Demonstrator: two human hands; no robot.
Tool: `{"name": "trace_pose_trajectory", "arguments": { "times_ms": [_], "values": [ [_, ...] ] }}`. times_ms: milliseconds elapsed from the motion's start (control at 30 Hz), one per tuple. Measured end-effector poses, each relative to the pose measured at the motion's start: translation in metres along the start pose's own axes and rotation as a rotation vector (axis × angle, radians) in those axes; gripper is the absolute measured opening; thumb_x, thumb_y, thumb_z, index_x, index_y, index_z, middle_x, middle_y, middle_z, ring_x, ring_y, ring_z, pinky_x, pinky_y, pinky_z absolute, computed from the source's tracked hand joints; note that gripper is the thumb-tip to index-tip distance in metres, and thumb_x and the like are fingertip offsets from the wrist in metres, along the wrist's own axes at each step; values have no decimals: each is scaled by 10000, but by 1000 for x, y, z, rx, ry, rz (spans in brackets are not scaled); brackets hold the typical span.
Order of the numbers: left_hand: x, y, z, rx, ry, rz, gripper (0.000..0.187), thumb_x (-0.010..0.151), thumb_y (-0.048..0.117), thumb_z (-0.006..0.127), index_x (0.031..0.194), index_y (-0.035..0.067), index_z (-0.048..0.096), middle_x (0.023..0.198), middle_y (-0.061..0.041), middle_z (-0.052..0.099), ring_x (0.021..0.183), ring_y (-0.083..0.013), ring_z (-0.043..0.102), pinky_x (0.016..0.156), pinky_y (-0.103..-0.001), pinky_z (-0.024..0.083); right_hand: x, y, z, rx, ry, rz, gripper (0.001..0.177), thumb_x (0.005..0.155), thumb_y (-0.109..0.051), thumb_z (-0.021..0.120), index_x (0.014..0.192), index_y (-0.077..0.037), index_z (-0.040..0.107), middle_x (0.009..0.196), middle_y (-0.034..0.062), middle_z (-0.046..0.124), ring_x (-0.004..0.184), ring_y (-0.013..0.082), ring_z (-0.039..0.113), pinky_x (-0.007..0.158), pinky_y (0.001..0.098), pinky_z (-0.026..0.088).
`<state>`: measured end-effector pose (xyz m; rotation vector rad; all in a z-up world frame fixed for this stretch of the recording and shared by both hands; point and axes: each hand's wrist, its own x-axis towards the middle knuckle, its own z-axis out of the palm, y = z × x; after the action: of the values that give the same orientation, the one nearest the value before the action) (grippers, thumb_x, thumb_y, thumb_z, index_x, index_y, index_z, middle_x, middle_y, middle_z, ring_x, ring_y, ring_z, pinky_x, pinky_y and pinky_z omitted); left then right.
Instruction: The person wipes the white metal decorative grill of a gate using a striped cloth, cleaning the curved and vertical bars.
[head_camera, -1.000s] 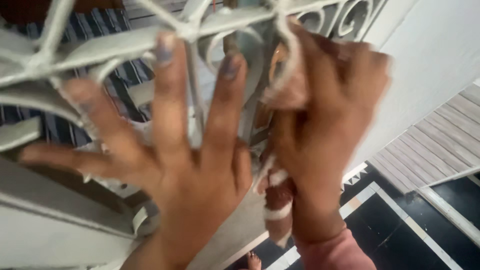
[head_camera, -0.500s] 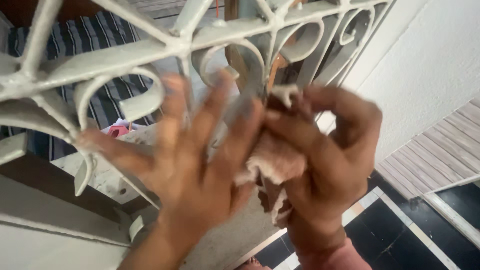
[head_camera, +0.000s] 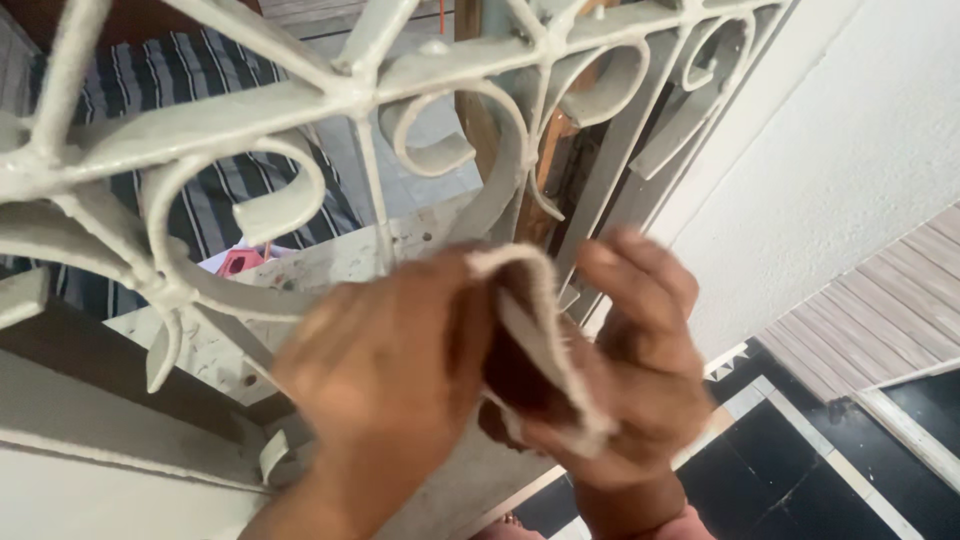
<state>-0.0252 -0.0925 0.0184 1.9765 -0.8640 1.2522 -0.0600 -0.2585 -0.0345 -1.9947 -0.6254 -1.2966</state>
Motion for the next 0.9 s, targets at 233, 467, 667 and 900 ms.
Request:
{"name": "trace_pose_trajectory", "arguments": {
  "times_ms": [233,467,667,900],
  "values": [
    [8,31,-8,160,-55,187,201,991,341,684,997,141,709,809,15,650,765,-170,637,718,-356,487,27,5,-29,-143,232,24,95,922,-50,659,1002,-9,630,1143,176,637,986,207,691,719,309,578],
    [27,13,-7,437,84,133,387,1057,295,588,1420,187,669,1445,-48,568,1417,-369,381,1046,-849,144,65,42,-26,-540,232,-116,117,989,60,554,1000,-32,625,1195,167,582,1053,217,643,753,306,554],
    [26,-3,-7,552,-132,120,592,1068,374,537,1631,188,534,1673,-63,374,1452,-460,272,903,-925,36,87,30,-18,-877,153,-227,78,1043,-16,700,1041,-46,772,1100,135,576,1028,228,543,835,380,400],
    [20,-9,33,556,24,103,535,1100,378,497,1609,229,429,1687,-35,346,1517,-475,175,932,-908,-96,80,26,-9,-820,109,-131,123,1040,2,633,1029,-33,750,1189,145,578,1094,234,517,886,349,431]
  ]
}}
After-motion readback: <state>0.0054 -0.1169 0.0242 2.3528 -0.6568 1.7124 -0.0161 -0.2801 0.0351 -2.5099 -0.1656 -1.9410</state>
